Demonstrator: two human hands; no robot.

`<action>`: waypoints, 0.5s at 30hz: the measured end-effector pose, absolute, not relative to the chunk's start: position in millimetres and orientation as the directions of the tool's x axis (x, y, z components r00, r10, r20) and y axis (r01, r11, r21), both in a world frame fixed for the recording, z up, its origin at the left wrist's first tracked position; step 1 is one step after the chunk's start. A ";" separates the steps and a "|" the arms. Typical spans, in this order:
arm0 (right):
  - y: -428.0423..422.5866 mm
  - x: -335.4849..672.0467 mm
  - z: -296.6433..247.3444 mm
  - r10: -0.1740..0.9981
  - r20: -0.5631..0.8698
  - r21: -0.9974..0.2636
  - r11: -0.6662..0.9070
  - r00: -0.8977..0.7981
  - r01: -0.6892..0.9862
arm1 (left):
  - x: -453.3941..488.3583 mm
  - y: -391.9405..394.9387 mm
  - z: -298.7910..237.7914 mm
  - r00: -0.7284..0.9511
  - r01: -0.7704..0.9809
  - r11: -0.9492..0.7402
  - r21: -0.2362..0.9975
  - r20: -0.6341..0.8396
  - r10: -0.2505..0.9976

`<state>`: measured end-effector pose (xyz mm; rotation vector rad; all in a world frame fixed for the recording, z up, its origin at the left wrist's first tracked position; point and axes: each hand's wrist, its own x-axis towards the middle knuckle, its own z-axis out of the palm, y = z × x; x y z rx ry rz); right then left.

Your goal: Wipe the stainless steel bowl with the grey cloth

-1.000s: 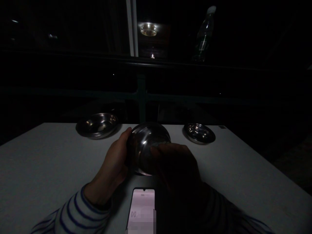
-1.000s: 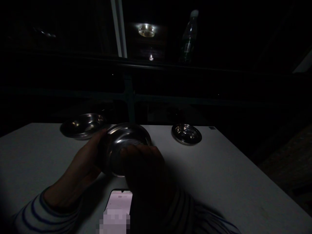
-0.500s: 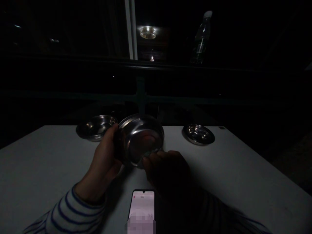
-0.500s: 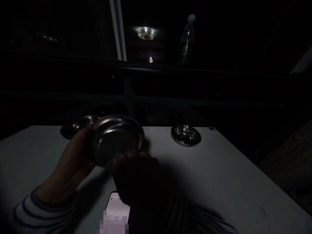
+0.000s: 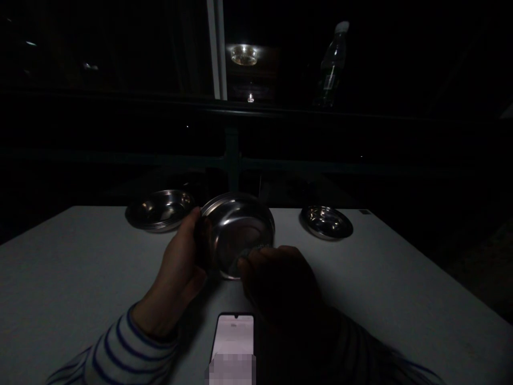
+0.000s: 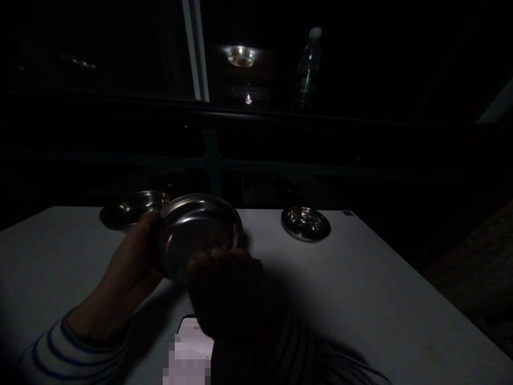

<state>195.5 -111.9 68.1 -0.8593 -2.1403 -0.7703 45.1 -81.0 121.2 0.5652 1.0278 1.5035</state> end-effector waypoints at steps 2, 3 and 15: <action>-111.9 195.6 69.8 0.325 0.761 0.266 0.632 -0.561 0.728 | 46.5 -82.3 122.1 -0.212 -0.529 0.057 0.847 -0.196 0.957; -111.4 197.3 72.3 0.308 0.763 0.277 0.638 -0.568 0.719 | 46.7 -82.9 122.8 -0.204 -0.530 0.054 0.847 -0.189 0.961; -110.6 206.8 82.3 0.304 0.765 0.295 0.617 -0.568 0.729 | 45.0 -79.7 122.5 -0.225 -0.510 0.085 0.856 -0.228 0.947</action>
